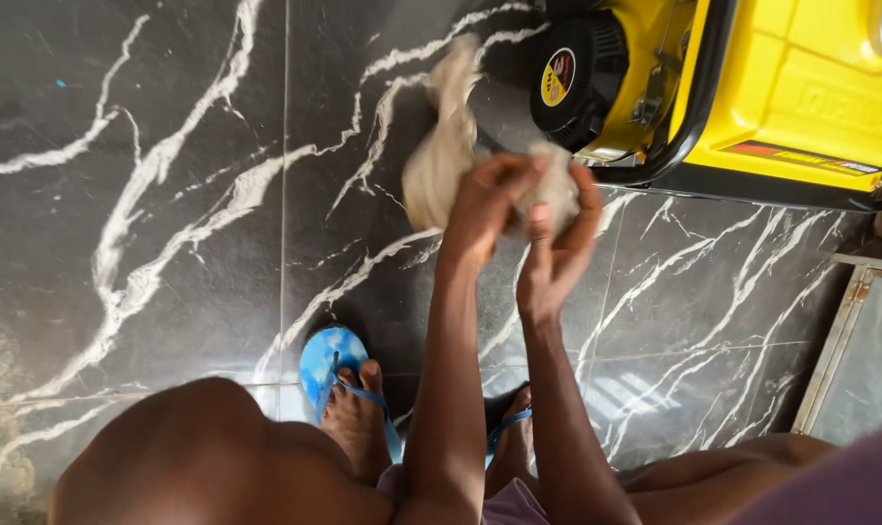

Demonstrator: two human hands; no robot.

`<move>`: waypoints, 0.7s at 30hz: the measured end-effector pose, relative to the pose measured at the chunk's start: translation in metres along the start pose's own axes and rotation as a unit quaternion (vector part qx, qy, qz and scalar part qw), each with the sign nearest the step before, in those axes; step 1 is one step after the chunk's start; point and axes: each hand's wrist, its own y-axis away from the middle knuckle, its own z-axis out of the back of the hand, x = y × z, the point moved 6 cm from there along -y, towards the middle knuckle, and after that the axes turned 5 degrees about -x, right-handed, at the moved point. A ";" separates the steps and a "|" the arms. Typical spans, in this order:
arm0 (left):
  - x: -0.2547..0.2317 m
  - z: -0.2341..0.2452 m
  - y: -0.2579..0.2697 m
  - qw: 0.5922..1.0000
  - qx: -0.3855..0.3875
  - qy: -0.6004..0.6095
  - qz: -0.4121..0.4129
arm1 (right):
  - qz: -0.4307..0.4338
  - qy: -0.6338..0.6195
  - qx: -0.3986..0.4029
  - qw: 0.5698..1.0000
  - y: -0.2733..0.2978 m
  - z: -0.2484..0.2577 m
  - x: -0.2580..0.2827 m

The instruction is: Cleaning a portable gasoline generator with a cloth.

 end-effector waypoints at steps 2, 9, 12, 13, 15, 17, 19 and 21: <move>0.003 -0.014 0.010 0.994 0.087 0.034 0.057 | -0.055 -0.032 0.057 0.996 0.013 0.001 -0.018; -0.045 -0.068 -0.023 0.862 -0.082 -0.337 -0.369 | -0.255 -0.065 0.031 0.964 0.009 0.048 -0.081; -0.007 -0.075 -0.070 0.891 -0.022 -0.374 -0.258 | -0.326 -0.199 0.043 0.923 0.003 0.026 -0.057; 0.012 -0.073 -0.086 0.920 0.018 -0.357 -0.162 | -0.370 -0.252 0.037 0.894 0.003 0.017 -0.046; -0.036 -0.070 -0.072 0.884 0.038 -0.442 -0.147 | -0.337 -0.311 0.038 0.888 0.002 -0.003 -0.020; -0.052 -0.066 -0.087 0.840 0.060 -0.523 -0.130 | -0.303 -0.370 0.036 0.877 -0.007 -0.027 0.012; -0.056 -0.080 -0.117 0.784 0.131 -0.502 -0.339 | -0.310 -0.008 -0.046 0.950 -0.020 -0.033 0.039; -0.081 -0.076 -0.112 0.827 0.209 -0.496 -0.166 | -0.265 -0.117 -0.096 0.952 -0.036 -0.050 -0.030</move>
